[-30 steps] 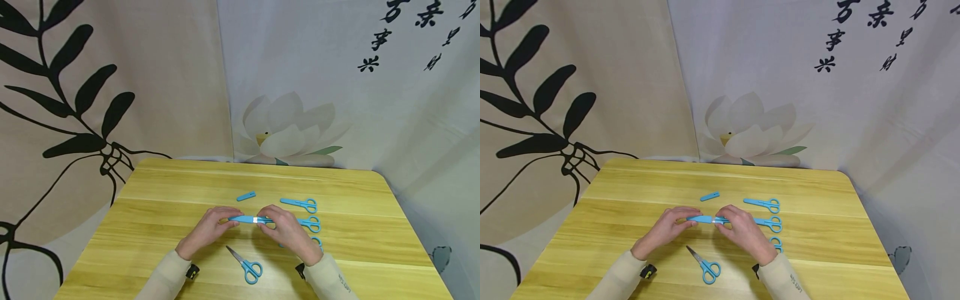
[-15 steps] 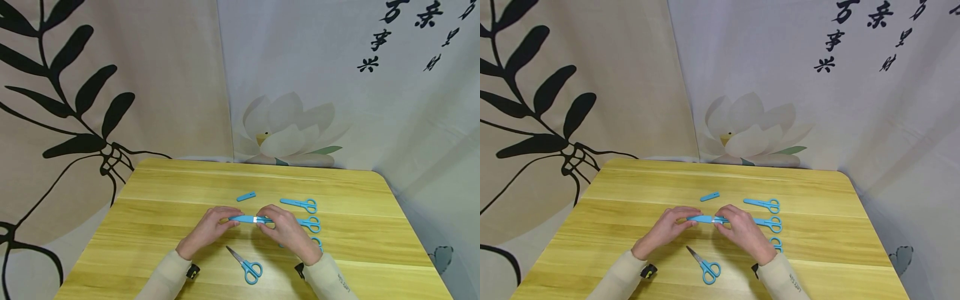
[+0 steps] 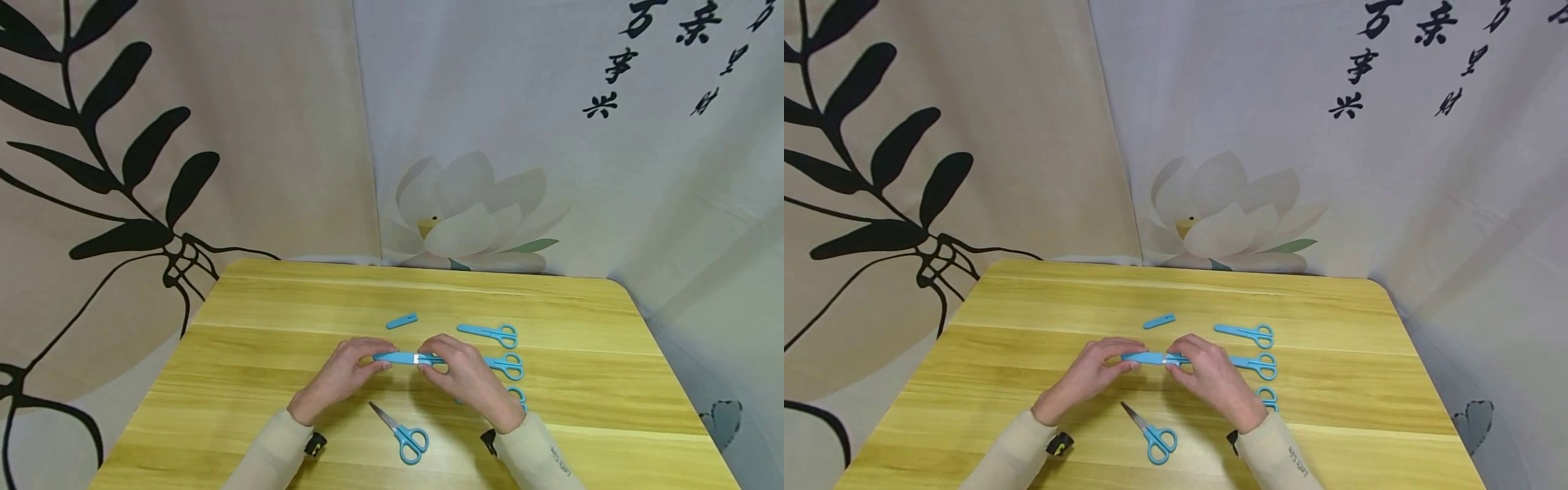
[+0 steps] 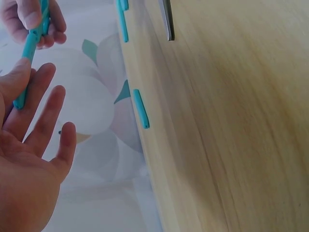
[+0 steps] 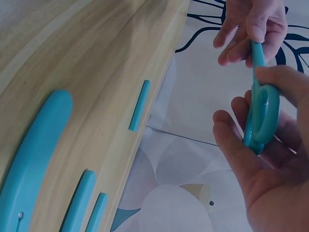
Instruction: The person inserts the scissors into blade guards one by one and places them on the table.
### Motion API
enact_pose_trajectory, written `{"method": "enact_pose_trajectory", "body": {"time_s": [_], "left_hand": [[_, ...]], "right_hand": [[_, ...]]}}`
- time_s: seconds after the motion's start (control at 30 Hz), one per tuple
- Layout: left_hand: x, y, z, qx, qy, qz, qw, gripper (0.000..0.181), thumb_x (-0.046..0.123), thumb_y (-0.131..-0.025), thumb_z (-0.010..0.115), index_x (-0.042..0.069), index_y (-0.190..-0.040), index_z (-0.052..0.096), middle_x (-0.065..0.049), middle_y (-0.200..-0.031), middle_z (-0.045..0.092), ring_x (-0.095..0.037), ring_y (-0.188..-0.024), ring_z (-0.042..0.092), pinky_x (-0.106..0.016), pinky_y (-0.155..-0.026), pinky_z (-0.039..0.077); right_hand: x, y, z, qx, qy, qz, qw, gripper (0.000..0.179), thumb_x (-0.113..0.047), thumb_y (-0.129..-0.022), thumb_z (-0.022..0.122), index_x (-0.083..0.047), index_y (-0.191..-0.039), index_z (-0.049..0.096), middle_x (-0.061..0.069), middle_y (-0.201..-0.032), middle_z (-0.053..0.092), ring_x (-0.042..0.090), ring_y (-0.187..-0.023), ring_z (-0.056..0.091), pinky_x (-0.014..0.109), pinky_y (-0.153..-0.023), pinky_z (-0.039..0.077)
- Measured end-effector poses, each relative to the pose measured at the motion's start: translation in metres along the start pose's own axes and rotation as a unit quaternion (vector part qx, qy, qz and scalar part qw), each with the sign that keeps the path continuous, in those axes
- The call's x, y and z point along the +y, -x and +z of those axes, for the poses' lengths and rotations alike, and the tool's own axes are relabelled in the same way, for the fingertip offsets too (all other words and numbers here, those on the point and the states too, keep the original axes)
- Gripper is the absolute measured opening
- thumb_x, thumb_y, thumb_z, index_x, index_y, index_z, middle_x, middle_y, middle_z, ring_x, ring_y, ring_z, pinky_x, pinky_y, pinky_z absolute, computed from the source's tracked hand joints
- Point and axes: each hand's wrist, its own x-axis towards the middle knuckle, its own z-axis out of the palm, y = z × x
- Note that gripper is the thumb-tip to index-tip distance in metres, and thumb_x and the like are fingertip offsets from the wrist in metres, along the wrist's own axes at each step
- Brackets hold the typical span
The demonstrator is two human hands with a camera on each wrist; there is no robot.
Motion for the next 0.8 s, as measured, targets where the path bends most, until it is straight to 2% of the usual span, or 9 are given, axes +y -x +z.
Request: {"method": "enact_pose_trajectory", "body": {"time_s": [0.4,0.63,0.8], "left_hand": [[0.0018,-0.0006,-0.0009,0.001,0.004,0.004,1.0,0.026,0.017,-0.096,0.075,0.014,-0.122,0.076,-0.002,-0.123,0.075,-0.026,-0.118,0.068,-0.051,-0.099,0.055],[0.0024,-0.0009,-0.0004,0.0,-0.001,-0.013,0.9999,0.027,0.016,-0.095,0.075,0.015,-0.122,0.076,0.001,-0.124,0.074,-0.023,-0.119,0.067,-0.051,-0.102,0.053],[0.0032,-0.0009,-0.0008,0.002,-0.001,-0.008,1.0,0.027,0.017,-0.095,0.076,0.016,-0.122,0.076,0.0,-0.123,0.074,-0.024,-0.118,0.067,-0.052,-0.101,0.053]], "right_hand": [[-0.001,-0.0009,-0.0007,0.012,-0.004,-0.005,0.9999,0.018,-0.014,-0.088,0.084,-0.01,-0.103,0.075,0.001,-0.108,0.073,0.016,-0.095,0.073,0.033,-0.079,0.062],[-0.0042,-0.0013,-0.0013,0.012,-0.005,0.006,0.9999,0.017,-0.014,-0.088,0.084,-0.011,-0.102,0.075,0.0,-0.108,0.073,0.017,-0.095,0.073,0.035,-0.08,0.062],[-0.0045,-0.0015,-0.0013,0.008,-0.002,0.008,0.9999,0.016,-0.016,-0.089,0.083,-0.011,-0.103,0.075,-0.001,-0.108,0.072,0.016,-0.096,0.072,0.035,-0.081,0.062]]}}
